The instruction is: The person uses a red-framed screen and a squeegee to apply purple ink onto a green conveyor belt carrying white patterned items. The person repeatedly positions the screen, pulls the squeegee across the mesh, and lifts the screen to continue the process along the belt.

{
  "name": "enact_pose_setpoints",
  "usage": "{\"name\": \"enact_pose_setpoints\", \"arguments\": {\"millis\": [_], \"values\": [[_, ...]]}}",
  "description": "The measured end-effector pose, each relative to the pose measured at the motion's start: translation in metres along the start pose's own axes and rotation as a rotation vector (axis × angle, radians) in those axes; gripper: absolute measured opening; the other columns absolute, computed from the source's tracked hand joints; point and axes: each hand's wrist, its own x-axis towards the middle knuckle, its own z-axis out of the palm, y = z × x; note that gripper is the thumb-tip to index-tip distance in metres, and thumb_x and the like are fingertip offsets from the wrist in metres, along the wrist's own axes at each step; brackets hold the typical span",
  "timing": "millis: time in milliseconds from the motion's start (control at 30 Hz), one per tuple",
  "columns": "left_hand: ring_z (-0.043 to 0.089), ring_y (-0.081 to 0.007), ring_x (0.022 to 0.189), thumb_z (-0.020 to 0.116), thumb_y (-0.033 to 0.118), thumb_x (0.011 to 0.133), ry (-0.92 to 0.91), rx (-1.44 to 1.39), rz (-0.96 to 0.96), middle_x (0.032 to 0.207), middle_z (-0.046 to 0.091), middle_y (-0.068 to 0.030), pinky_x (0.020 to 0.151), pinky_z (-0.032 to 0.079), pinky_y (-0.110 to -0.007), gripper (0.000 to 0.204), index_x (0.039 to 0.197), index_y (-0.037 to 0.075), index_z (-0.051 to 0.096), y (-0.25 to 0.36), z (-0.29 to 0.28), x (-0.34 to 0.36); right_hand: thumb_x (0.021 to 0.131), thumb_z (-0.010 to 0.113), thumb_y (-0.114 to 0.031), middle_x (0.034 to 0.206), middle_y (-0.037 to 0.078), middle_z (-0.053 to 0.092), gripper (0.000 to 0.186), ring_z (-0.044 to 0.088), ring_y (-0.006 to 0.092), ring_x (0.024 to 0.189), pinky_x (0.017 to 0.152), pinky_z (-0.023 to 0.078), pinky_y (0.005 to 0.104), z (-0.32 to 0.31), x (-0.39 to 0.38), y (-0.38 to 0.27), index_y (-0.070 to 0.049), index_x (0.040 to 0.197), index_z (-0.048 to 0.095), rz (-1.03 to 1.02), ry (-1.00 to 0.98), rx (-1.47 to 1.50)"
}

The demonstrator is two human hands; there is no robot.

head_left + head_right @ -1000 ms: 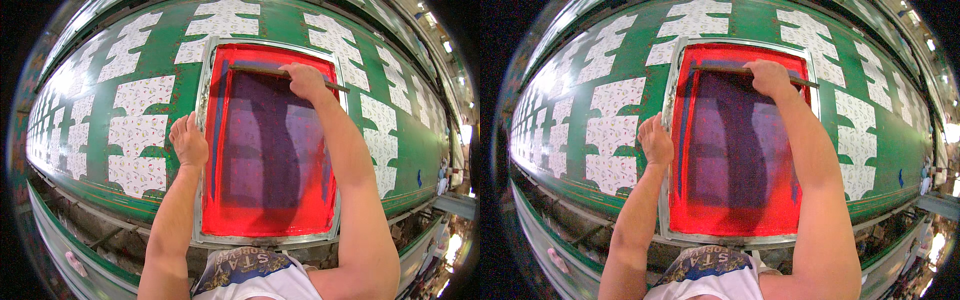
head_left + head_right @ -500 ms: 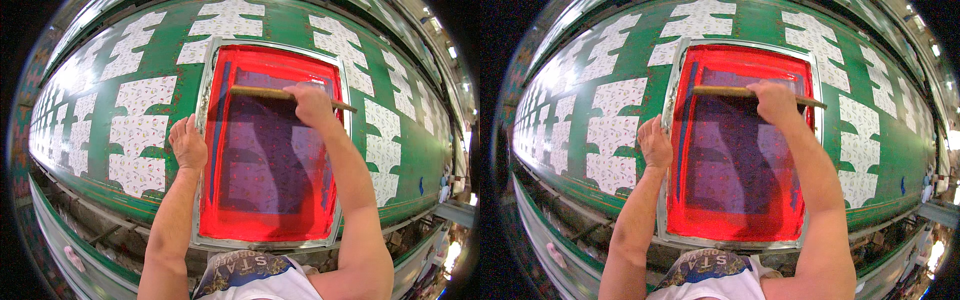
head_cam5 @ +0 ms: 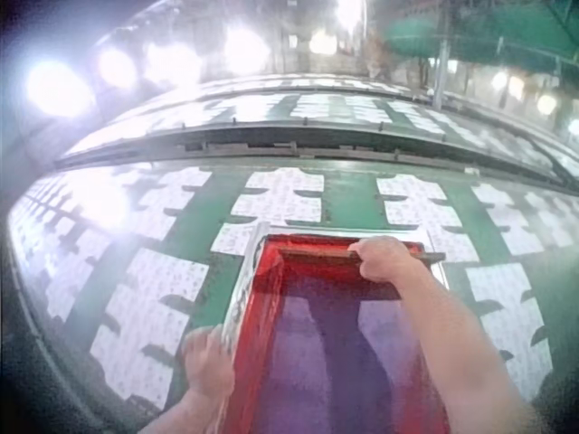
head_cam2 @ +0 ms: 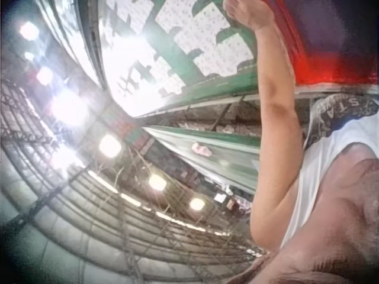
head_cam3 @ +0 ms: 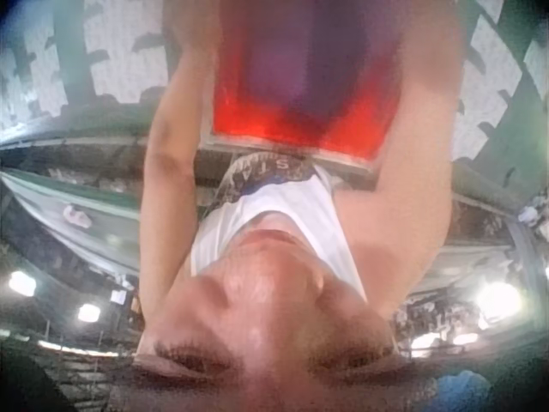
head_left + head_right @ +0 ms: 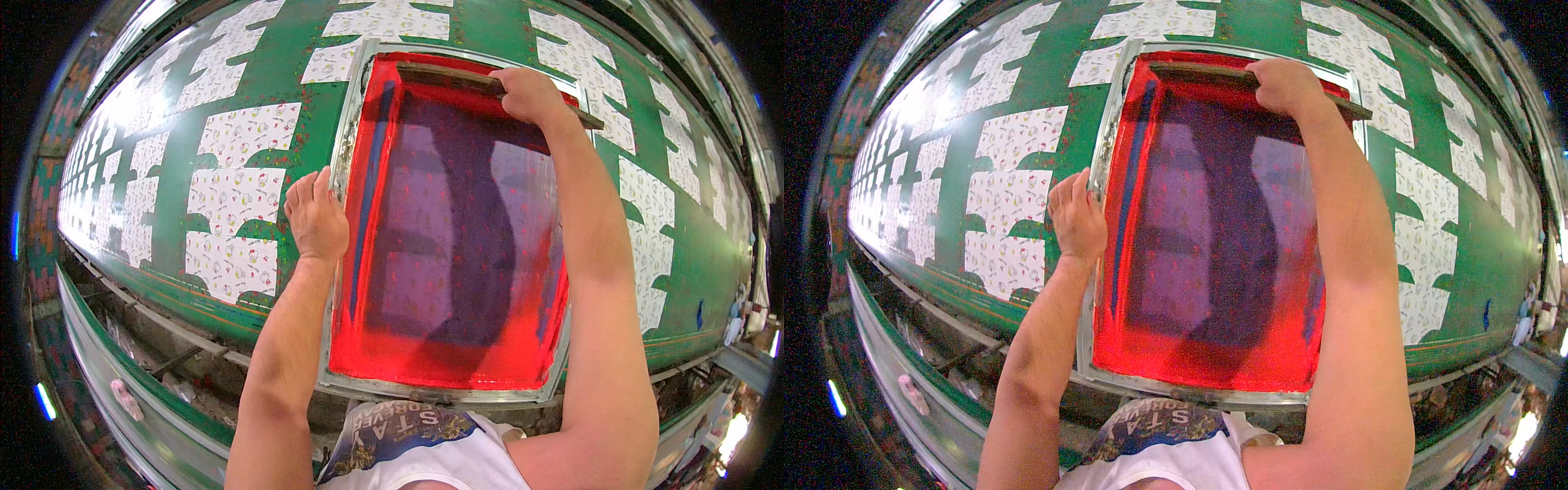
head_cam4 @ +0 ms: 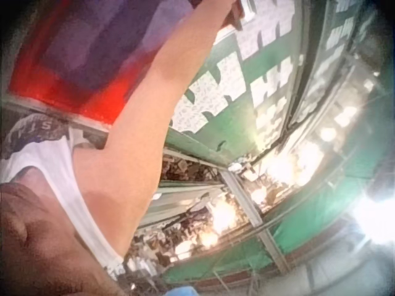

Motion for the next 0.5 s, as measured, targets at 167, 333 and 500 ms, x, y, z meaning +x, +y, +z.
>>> {"name": "enact_pose_setpoints", "arguments": {"millis": [167, 333, 500], "values": [[0.055, -0.0356, 0.137, 0.070, 0.010, 0.100, 0.006, -0.002, 0.008, 0.141, 0.063, -0.0112, 0.116, 0.044, -0.052, 0.046, 0.146, 0.010, 0.065, 0.000, 0.001, 0.001, 0.085, 0.061, -0.004, 0.117, 0.024, 0.081, 0.051, 0.074, 0.0444, 0.118, 0.102, 0.058, 0.0540, -0.004, -0.009, -0.012, -0.013, 0.132, 0.078, 0.039, -0.078, 0.101], [0.055, -0.0362, 0.135, 0.068, 0.012, 0.102, 0.016, -0.048, 0.016, 0.141, 0.063, -0.0104, 0.116, 0.044, -0.052, 0.045, 0.147, 0.011, 0.065, -0.003, 0.003, 0.000, 0.085, 0.061, -0.008, 0.119, 0.021, 0.080, 0.048, 0.075, 0.0439, 0.115, 0.100, 0.060, 0.0557, 0.000, -0.071, -0.045, -0.016, 0.128, 0.079, -0.031, -0.082, 0.062], [0.057, -0.0363, 0.134, 0.068, 0.016, 0.103, 0.029, -0.070, 0.010, 0.139, 0.065, -0.0104, 0.113, 0.046, -0.053, 0.042, 0.145, 0.012, 0.068, -0.009, 0.008, -0.002, 0.086, 0.064, -0.009, 0.117, 0.017, 0.080, 0.049, 0.077, 0.0418, 0.111, 0.096, 0.062, 0.0558, 0.008, -0.162, -0.103, -0.021, 0.130, 0.080, -0.046, -0.110, 0.024]]}}
